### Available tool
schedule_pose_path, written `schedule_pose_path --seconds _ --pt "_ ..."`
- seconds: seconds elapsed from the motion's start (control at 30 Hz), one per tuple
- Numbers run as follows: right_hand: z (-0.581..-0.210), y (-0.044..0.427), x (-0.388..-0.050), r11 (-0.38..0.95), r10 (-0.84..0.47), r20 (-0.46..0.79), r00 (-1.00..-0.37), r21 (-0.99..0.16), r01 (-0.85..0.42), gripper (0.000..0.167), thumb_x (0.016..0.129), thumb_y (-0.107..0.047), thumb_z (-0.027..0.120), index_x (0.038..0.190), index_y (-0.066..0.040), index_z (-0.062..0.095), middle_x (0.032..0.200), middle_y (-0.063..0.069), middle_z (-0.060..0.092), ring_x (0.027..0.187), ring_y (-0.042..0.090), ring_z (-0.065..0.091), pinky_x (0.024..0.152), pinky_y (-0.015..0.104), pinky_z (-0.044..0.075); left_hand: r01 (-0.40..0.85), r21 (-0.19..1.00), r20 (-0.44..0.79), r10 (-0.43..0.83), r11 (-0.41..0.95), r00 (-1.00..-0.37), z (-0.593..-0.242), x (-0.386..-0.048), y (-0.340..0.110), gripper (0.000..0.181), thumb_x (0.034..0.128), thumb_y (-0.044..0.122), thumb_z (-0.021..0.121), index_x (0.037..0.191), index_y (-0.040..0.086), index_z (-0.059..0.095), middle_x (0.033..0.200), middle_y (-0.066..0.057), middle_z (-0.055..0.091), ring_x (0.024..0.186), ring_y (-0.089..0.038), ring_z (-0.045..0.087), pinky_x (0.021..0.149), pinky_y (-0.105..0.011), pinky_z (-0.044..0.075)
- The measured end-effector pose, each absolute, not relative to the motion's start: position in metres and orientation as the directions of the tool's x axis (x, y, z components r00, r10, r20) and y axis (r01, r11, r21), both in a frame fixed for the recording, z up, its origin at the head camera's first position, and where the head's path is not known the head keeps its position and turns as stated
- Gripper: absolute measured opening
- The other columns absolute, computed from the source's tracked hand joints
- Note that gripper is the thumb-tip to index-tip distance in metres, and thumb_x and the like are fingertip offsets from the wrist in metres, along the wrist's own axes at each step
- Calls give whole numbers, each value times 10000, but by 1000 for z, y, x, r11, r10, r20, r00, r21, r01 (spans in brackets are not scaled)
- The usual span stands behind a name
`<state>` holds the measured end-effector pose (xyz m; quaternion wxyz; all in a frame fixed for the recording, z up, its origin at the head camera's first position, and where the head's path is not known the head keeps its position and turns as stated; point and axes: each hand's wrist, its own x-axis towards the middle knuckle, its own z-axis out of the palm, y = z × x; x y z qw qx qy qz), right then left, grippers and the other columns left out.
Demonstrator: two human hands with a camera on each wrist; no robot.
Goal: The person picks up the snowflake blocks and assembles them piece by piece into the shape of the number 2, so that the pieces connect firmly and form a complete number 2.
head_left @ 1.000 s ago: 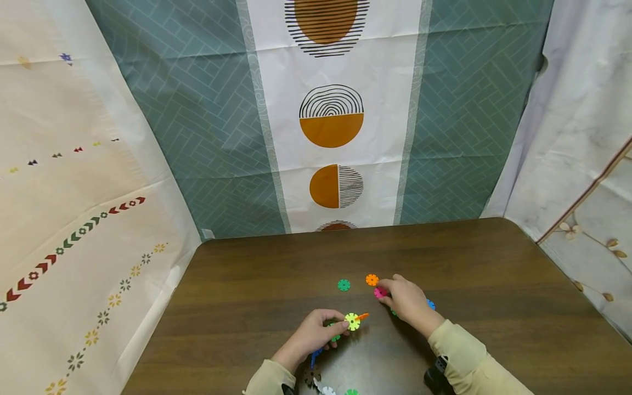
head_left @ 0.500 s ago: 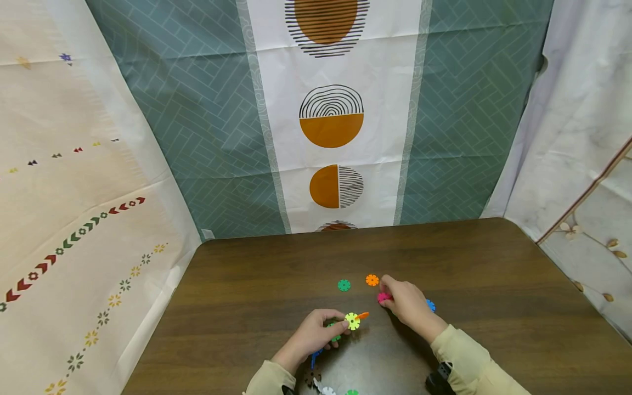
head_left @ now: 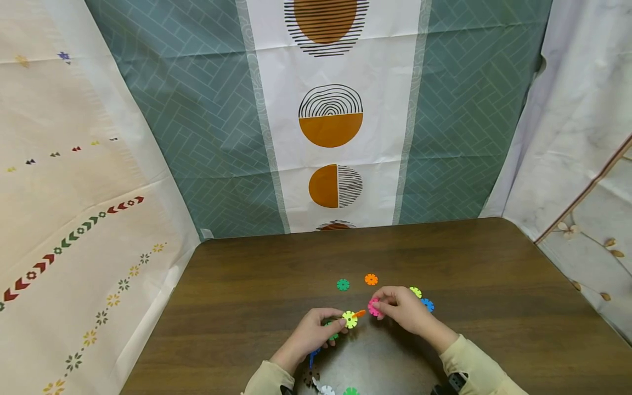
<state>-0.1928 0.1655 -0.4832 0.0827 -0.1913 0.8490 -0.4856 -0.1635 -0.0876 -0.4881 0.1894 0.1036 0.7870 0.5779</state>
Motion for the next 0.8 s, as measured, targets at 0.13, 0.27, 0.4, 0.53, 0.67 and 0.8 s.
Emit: schedule_pose_path --seconds 0.13,0.27,0.4,0.53,0.67,0.8 --pt "-482 165 -190 419 -424 21 -905 -881 -217 127 972 -191 617 973 -83 684 724 1 671 711 268 631 563 245 409 -55 949 -178 382 311 -907 -489 -163 -87 227 969 234 622 1152 122 701 889 -80 724 556 -159 561 500 -285 443" --pt "-482 164 -188 401 -442 14 -897 -891 -211 133 983 -170 597 988 -70 685 748 25 684 725 272 640 578 252 428 -55 950 -178 386 308 -905 -488 -163 -87 229 968 235 624 1151 122 703 891 -85 725 560 -163 563 504 -289 448" --pt "-484 162 -187 400 -460 9 -888 -890 -217 135 987 -158 588 995 -67 686 746 38 690 719 263 644 573 253 429 -57 951 -182 397 305 -900 -487 -162 -86 238 963 238 633 1156 119 703 890 -90 727 561 -167 566 506 -290 451" --pt "-485 159 -185 413 -454 10 -891 -884 -220 141 986 -184 594 971 -84 692 705 25 677 689 257 632 551 253 403 -53 951 -179 407 304 -896 -487 -161 -86 239 959 228 638 1156 109 705 884 -94 727 559 -160 563 501 -277 442" --pt "-486 158 -184 409 -456 9 -890 -886 -218 130 981 -170 599 951 -88 695 691 23 670 682 260 629 568 256 418 -46 951 -175 407 307 -897 -488 -161 -86 232 955 205 642 1151 102 710 870 -91 727 556 -146 559 494 -260 434" --pt "-487 158 -183 390 -476 11 -880 -893 -222 107 971 -120 604 951 -76 700 687 8 672 681 247 641 587 246 440 -46 951 -173 403 306 -899 -489 -161 -86 220 952 194 644 1137 100 716 858 -87 726 553 -135 551 496 -255 430"
